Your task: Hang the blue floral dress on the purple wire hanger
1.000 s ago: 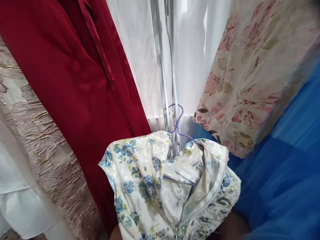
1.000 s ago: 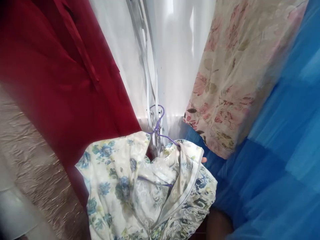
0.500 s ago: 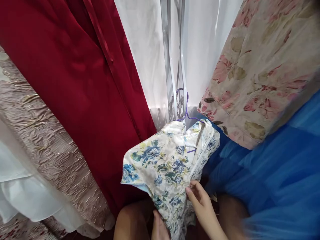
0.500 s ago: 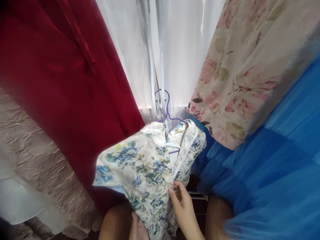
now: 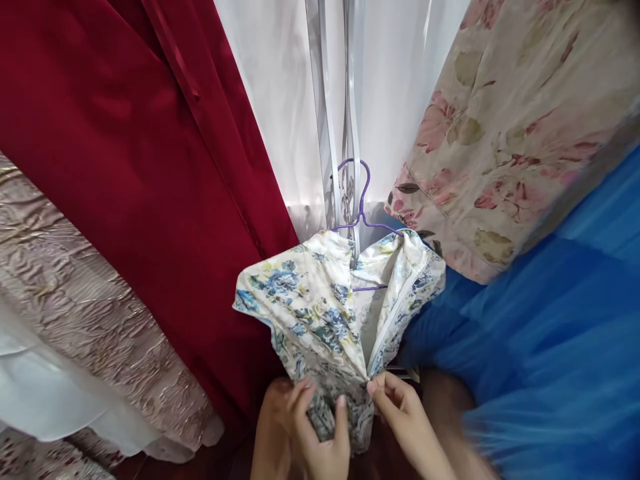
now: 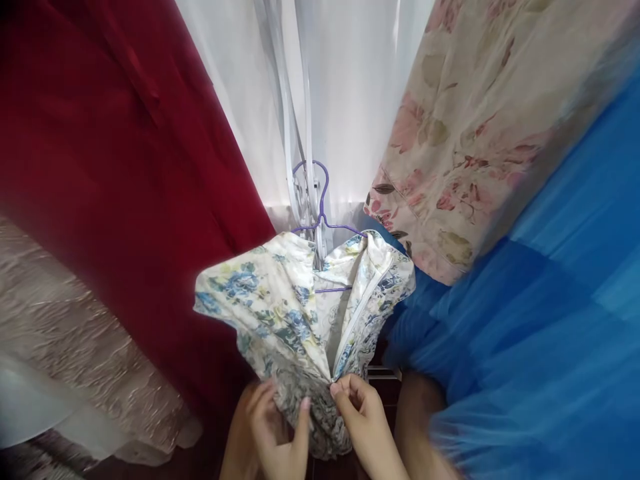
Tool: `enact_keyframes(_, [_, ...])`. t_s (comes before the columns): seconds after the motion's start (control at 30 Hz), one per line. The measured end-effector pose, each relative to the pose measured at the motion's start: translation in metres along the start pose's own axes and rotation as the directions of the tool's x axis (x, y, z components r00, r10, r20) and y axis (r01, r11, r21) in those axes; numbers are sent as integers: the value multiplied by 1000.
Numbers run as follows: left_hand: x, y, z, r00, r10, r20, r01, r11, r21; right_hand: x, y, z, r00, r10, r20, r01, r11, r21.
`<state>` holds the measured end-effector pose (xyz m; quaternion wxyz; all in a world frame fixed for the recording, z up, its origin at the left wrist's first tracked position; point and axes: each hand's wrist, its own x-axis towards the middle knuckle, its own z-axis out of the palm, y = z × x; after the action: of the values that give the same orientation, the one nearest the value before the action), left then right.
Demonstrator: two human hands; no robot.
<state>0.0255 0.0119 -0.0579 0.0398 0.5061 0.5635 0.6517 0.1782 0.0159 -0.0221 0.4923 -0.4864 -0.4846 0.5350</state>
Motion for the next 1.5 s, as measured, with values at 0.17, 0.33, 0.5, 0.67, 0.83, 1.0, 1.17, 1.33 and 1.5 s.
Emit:
enact_keyframes(0.17, [-12,23,19,854,111,508,-16,982,-188,-14,-6,13,997,38,63,-48,984,171])
enact_keyframes(0.33, [-3,19,42,904,-89,417,155,980,-127,-5,-10,-3,997,38,-61,-31,993,116])
enact_keyframes(0.5, [29,1,65,869,-199,453,257,964,-71,-3,1,-16,995,56,-83,-51,996,67])
enact_keyframes(0.67, [46,-8,89,848,-217,484,250,968,-4,-17,20,1,994,106,17,-107,991,86])
enact_keyframes(0.83, [47,-10,108,870,-231,435,251,968,12,-28,37,7,979,188,79,-197,972,130])
enact_keyframes(1.0, [40,2,97,851,-225,475,283,958,-54,-31,40,-4,977,189,96,-200,972,123])
enact_keyframes(1.17, [18,26,53,763,-239,600,380,918,-117,-24,26,-14,995,95,-32,-91,991,96])
enact_keyframes(1.33, [6,44,14,672,-255,695,448,888,-107,-19,11,-9,996,14,-85,-4,992,127])
enact_keyframes(1.5, [17,65,-5,644,-302,703,522,845,-115,-23,11,2,996,-27,-83,37,991,127])
